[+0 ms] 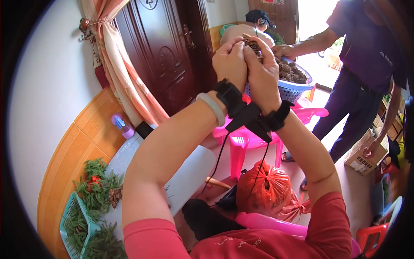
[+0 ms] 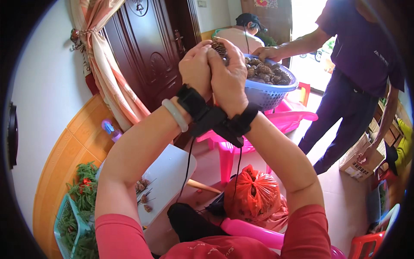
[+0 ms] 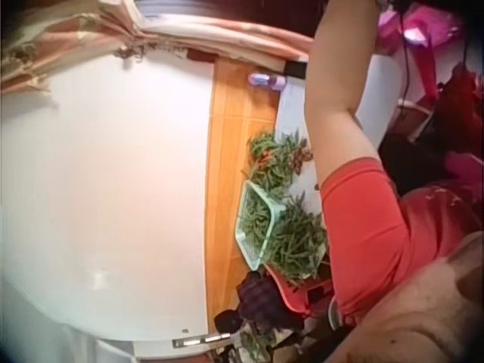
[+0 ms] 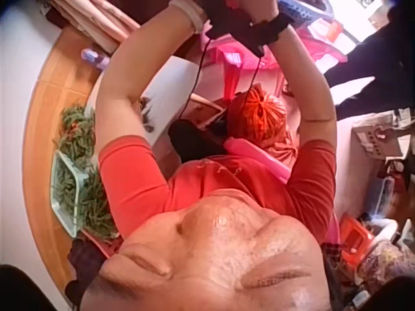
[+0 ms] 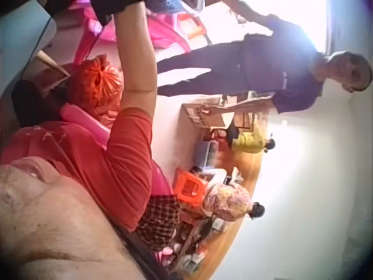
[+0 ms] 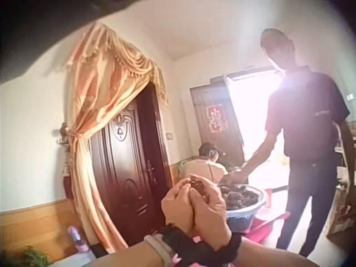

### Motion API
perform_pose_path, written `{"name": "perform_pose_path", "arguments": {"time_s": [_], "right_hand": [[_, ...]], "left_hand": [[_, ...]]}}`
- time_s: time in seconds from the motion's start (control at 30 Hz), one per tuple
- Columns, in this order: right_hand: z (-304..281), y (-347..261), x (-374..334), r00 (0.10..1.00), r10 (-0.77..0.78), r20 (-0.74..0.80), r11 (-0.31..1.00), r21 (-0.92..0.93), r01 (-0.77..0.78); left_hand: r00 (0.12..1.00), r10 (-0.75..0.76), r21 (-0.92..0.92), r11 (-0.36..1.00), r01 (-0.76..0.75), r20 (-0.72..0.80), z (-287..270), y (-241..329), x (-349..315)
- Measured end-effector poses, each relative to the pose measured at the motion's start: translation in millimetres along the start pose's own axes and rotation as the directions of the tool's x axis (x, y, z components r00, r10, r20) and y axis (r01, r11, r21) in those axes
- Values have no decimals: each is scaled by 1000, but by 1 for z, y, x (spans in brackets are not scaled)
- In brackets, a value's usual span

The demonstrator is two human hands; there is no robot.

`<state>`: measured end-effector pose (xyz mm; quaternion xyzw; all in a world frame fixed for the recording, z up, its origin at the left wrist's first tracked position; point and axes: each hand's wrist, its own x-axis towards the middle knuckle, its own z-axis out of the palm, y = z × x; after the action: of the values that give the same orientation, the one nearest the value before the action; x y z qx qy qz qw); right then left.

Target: Trimming green foliage and packaging pinecones into a fabric bag.

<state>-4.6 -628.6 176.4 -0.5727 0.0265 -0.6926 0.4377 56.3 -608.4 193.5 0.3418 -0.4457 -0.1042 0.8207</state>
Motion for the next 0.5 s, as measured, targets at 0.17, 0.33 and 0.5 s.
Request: {"name": "perform_pose_path", "arguments": {"time_s": [0.17, 0.33, 0.5], "right_hand": [[-37, 10, 36, 979, -136, -152, 968, -229, 99], [-68, 1, 61, 924, -351, -151, 860, -442, 254], [-113, 48, 60, 986, -129, -108, 757, -653, 28]], "left_hand": [[992, -109, 83, 991, 104, 67, 44, -10, 7], [971, 213, 120, 967, -226, 111, 79, -37, 30], [953, 19, 442, 883, -158, 302, 70, -82, 24]]}}
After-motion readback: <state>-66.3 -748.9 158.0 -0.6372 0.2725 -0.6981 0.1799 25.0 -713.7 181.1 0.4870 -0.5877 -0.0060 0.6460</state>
